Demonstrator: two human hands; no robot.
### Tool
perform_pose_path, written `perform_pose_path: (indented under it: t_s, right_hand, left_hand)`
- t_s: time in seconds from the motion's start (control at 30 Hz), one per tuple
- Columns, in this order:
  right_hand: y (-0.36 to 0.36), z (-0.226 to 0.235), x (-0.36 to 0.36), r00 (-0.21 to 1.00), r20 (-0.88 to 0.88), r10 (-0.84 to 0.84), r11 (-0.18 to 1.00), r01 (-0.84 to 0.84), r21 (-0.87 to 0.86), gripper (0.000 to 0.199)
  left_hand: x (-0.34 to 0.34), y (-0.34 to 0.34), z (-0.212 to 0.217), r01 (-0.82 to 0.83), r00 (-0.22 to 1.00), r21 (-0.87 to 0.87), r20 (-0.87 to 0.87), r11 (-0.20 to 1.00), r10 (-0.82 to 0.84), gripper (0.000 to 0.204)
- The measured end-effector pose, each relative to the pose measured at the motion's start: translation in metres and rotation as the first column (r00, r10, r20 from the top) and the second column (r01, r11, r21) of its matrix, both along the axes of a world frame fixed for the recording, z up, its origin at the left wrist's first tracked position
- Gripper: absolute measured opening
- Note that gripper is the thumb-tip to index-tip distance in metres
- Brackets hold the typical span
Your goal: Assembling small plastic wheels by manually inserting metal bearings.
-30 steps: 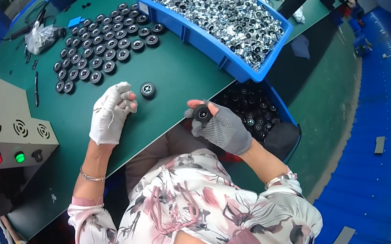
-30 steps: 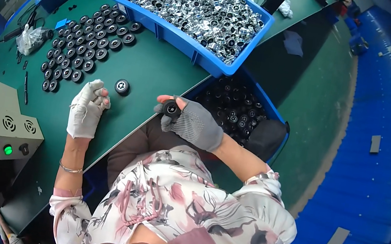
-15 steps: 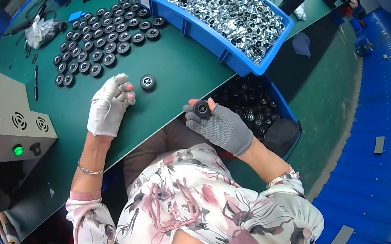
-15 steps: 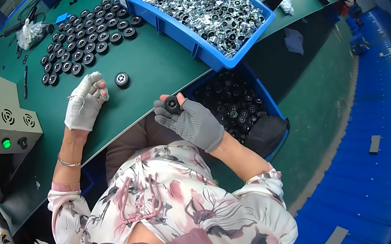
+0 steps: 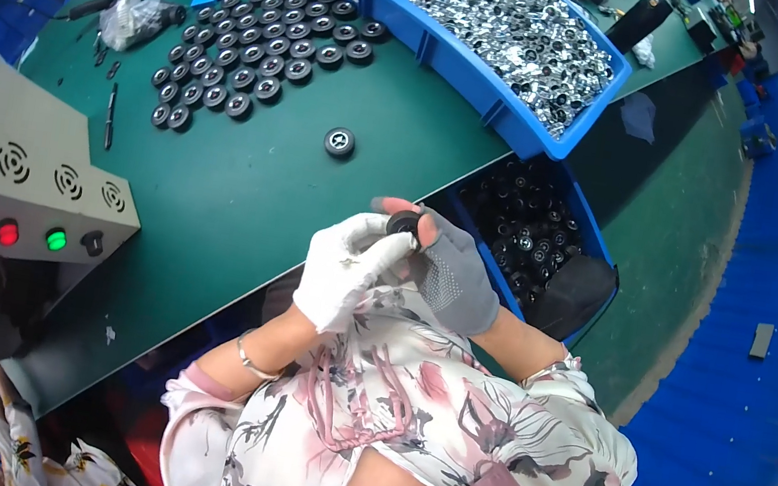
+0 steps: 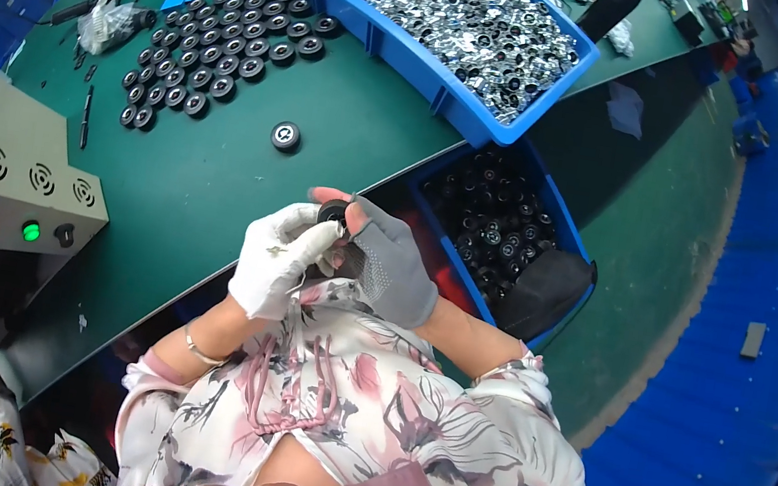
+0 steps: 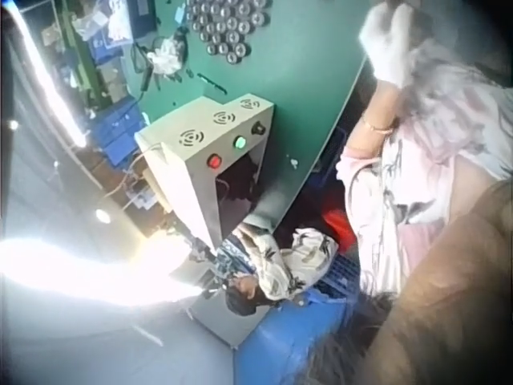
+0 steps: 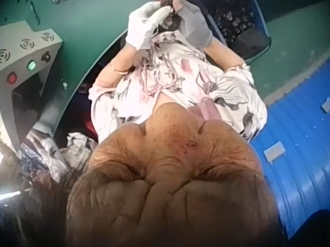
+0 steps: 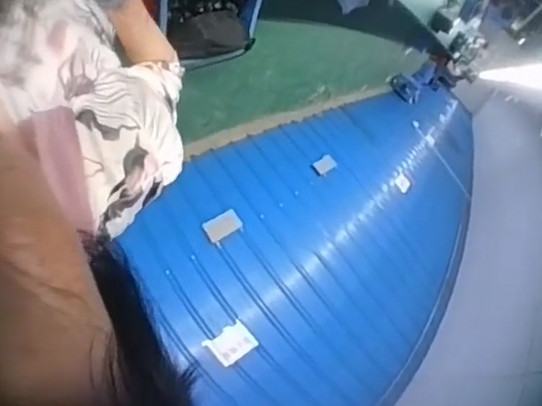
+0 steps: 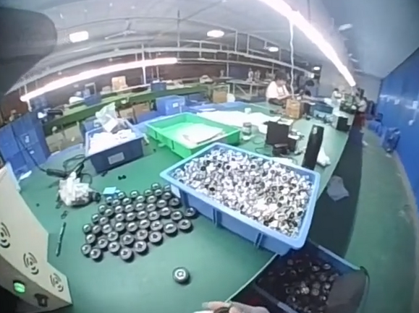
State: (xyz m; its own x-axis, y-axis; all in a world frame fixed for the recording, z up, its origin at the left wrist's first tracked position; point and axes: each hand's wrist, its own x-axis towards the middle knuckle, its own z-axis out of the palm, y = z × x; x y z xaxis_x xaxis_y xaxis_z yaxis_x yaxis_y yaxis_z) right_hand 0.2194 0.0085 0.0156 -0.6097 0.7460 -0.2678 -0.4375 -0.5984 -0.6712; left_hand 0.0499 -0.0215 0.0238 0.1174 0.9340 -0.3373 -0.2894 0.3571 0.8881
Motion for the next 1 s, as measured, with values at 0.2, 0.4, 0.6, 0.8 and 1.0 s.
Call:
perform_pose_path:
  t_s: [0.2, 0.4, 0.6, 0.8, 1.0]
  right_hand:
    - [0.001, 0.000, -0.005, 0.936, 0.325, -0.138, 0.971, 0.063, 0.231, 0.022]
    - [-0.003, -0.023, -0.008, 0.862, 0.442, -0.247, 0.907, 0.045, 0.420, 0.020]
    - [-0.008, -0.045, -0.008, 0.900, 0.380, -0.215, 0.948, 0.098, 0.303, 0.022]
    - [-0.009, -0.032, 0.003, 0.946, 0.319, -0.055, 0.994, 0.020, 0.112, 0.020]
    - [-0.013, -0.049, 0.041, 0.888, 0.448, -0.100, 0.958, -0.036, 0.284, 0.019]
  left_hand:
    - [0.014, -0.019, -0.036, -0.153, 0.988, 0.101, 0.001, 0.983, 0.153, 0.020]
    - [0.011, -0.029, -0.054, -0.130, 0.947, 0.222, -0.260, 0.966, 0.187, 0.015]
    - [0.003, -0.028, -0.063, -0.003, 0.939, 0.292, -0.329, 0.956, 0.103, 0.016]
    - [0.003, -0.029, -0.068, -0.023, 0.983, 0.158, -0.176, 0.987, 0.051, 0.016]
    - [0.021, -0.024, -0.067, 0.136, 0.964, 0.085, -0.243, 0.987, -0.112, 0.017]
